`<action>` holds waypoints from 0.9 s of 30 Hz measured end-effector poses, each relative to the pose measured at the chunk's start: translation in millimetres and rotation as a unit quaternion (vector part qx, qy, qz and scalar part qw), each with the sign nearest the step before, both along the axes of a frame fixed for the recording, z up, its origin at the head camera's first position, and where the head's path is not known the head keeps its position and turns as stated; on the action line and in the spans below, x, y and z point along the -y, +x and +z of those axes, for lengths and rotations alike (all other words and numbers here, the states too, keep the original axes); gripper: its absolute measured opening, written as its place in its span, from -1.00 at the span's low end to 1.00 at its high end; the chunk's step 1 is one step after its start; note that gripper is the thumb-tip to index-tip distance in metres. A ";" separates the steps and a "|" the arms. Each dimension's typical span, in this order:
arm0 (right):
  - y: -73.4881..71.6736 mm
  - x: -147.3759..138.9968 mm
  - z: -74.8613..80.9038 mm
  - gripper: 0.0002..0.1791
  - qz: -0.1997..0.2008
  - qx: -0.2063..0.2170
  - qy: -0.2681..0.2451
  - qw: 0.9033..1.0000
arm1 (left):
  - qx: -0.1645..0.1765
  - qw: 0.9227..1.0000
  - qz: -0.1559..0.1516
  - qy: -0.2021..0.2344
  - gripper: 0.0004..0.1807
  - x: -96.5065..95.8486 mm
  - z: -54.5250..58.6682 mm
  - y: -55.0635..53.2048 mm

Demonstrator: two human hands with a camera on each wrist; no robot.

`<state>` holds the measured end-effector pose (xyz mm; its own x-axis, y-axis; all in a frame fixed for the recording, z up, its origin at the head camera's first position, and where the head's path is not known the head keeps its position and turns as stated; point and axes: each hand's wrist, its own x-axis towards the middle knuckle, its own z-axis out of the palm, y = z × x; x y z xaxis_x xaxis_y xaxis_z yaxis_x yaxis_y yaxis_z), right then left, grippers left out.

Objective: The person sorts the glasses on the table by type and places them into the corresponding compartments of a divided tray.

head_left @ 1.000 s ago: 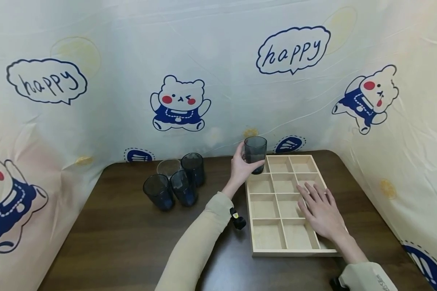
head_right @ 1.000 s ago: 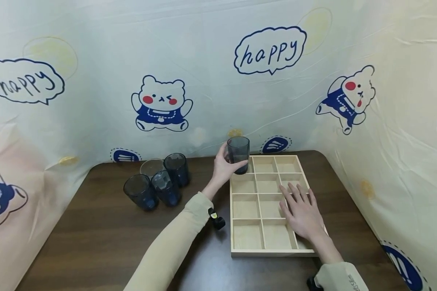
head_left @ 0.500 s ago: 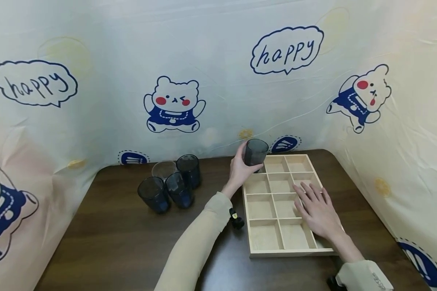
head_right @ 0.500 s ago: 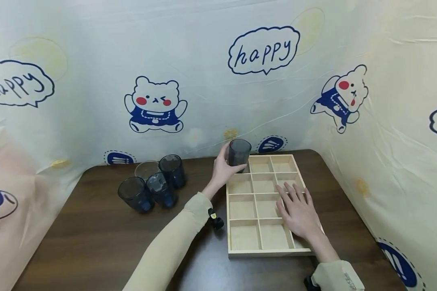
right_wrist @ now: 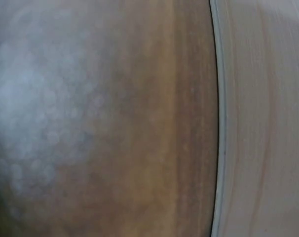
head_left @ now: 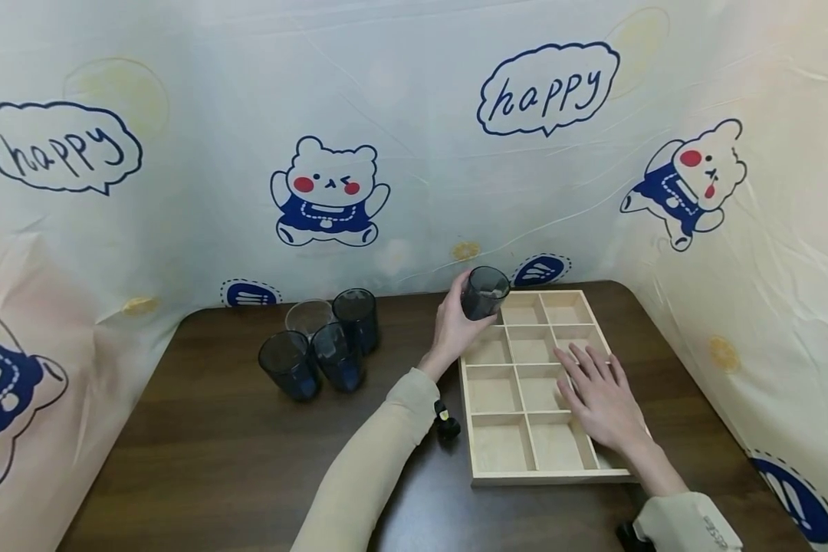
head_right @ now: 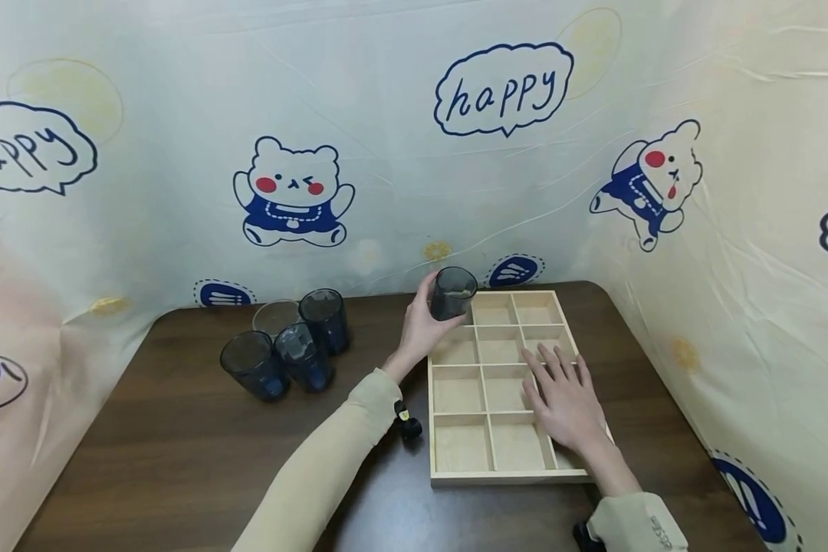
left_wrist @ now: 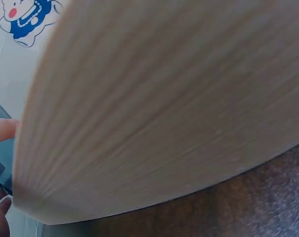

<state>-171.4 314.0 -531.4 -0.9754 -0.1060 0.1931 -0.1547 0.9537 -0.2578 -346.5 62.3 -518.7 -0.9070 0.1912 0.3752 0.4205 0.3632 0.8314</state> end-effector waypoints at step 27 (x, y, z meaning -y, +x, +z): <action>0.0 0.0 2.1 -0.34 -0.001 0.006 0.001 1.000 | 0.027 0.999 0.030 -0.006 0.08 -6.0 -9.7 3.1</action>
<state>-171.5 314.0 -529.4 -0.9779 -0.1040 0.1815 -0.1493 0.9547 -0.2574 -343.4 68.4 -528.3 -0.9360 0.1409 0.3224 0.3518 0.3970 0.8477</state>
